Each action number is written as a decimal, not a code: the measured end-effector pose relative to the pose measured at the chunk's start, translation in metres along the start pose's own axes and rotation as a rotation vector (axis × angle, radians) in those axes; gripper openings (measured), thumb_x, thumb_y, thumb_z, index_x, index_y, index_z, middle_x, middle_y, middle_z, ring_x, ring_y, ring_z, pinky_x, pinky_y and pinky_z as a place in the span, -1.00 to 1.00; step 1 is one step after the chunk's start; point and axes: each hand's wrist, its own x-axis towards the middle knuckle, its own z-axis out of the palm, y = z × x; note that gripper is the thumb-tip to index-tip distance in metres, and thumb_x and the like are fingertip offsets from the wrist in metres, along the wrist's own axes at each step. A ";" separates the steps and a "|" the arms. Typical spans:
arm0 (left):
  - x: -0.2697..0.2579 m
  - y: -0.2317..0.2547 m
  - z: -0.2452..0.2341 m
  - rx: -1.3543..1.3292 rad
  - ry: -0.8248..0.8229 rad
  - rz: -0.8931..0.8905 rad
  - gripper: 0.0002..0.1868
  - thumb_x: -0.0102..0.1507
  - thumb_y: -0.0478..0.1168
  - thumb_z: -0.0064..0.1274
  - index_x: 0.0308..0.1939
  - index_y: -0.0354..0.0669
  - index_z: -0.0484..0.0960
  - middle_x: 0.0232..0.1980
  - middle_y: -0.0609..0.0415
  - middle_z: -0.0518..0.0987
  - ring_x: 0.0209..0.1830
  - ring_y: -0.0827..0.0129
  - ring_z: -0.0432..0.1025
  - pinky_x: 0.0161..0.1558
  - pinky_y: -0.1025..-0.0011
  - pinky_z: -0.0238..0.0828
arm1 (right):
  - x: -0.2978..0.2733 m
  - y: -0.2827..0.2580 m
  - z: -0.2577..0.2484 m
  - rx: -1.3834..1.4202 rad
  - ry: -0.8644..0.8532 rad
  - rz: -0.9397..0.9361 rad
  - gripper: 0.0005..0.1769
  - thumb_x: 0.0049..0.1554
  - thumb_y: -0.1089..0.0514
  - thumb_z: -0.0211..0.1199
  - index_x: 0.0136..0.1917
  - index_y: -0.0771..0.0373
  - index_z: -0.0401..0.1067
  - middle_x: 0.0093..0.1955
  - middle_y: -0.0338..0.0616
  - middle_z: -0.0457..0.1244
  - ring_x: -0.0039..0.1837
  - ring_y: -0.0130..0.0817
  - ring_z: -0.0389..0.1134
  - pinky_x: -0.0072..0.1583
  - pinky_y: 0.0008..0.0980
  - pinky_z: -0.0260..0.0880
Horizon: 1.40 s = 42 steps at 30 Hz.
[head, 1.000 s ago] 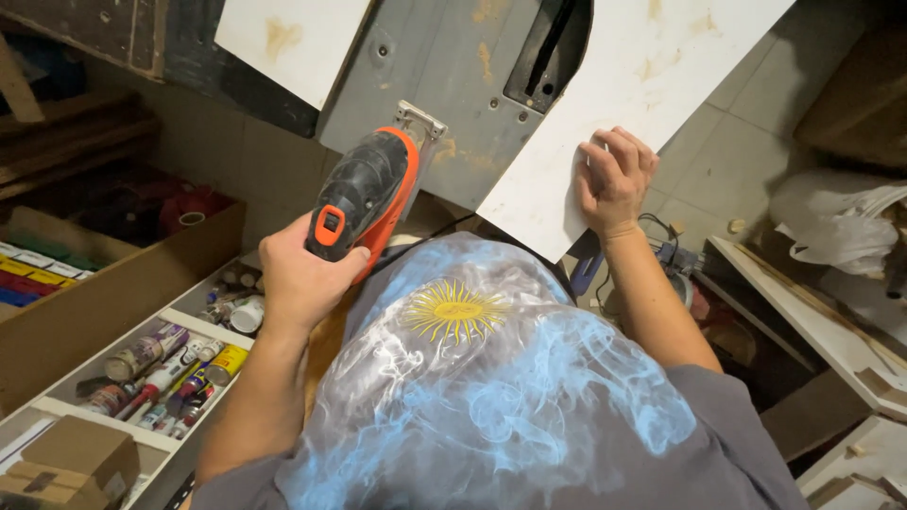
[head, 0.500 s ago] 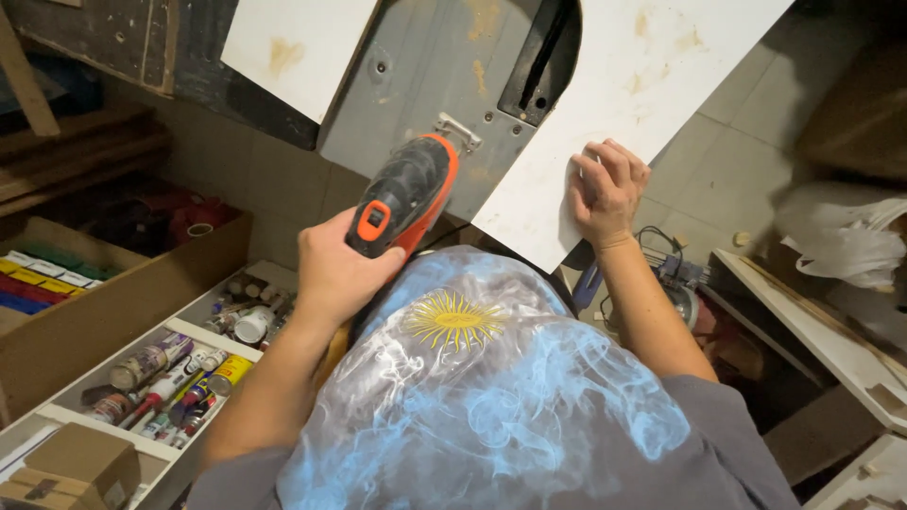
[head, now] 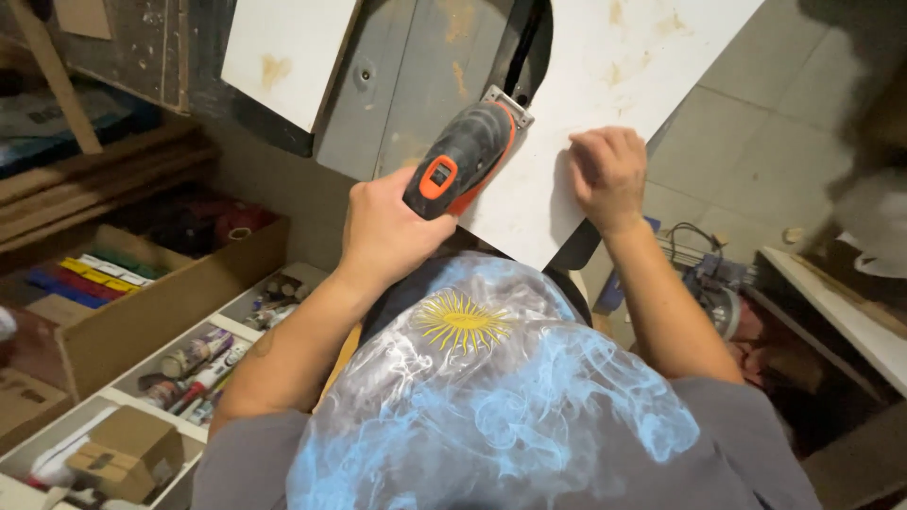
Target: Using an oscillating tool and a jigsaw to shape and smooth the internal edges of a cutout in a wooden panel.
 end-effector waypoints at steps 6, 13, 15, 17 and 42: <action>0.005 0.016 0.008 0.033 -0.010 -0.069 -0.84 -0.14 -0.24 0.25 -0.59 -0.06 0.55 -0.73 0.14 0.39 -0.69 0.40 0.31 -0.55 0.41 0.30 | 0.028 0.004 -0.014 0.153 0.088 -0.021 -0.85 0.26 0.25 0.45 0.11 0.15 0.64 -0.11 -0.19 0.32 -0.01 -0.12 0.35 0.11 -0.20 0.36; -0.045 -0.010 -0.005 0.321 0.048 0.654 -0.75 0.02 -0.16 0.40 -0.37 -0.07 0.61 -0.49 -0.02 0.58 -0.44 0.02 0.58 -0.42 0.18 0.47 | 0.048 -0.069 -0.054 0.442 0.137 0.004 -0.93 0.31 0.25 0.41 0.06 0.18 0.67 -0.15 -0.21 0.35 -0.07 -0.15 0.34 0.10 -0.26 0.39; -0.056 -0.016 -0.010 0.326 0.043 0.915 -0.67 0.21 0.00 0.32 -0.19 -0.17 0.65 -0.33 0.02 0.60 -0.34 0.12 0.59 -0.33 0.29 0.58 | 0.059 -0.085 -0.067 0.514 0.068 -0.034 -0.94 0.29 0.26 0.44 0.05 0.17 0.67 -0.12 -0.21 0.38 -0.06 -0.14 0.34 0.10 -0.26 0.41; -0.061 -0.039 -0.013 0.362 0.061 0.964 -0.71 0.23 -0.04 0.27 -0.17 -0.18 0.66 -0.33 0.03 0.58 -0.34 0.13 0.58 -0.32 0.29 0.59 | 0.078 -0.097 -0.068 0.513 -0.068 -0.116 -0.89 0.31 0.13 0.43 0.09 0.16 0.64 -0.10 -0.18 0.37 -0.03 -0.09 0.33 0.12 -0.20 0.40; -0.028 -0.065 -0.143 -0.018 -0.293 1.010 -0.87 0.27 -0.08 0.04 -0.25 0.06 0.67 -0.38 0.27 0.54 -0.40 0.28 0.55 -0.40 0.32 0.53 | 0.164 -0.187 -0.023 1.074 -0.967 -0.345 -0.69 0.31 -0.03 0.26 0.12 0.22 0.62 0.02 -0.09 0.40 0.04 -0.16 0.42 0.20 -0.19 0.44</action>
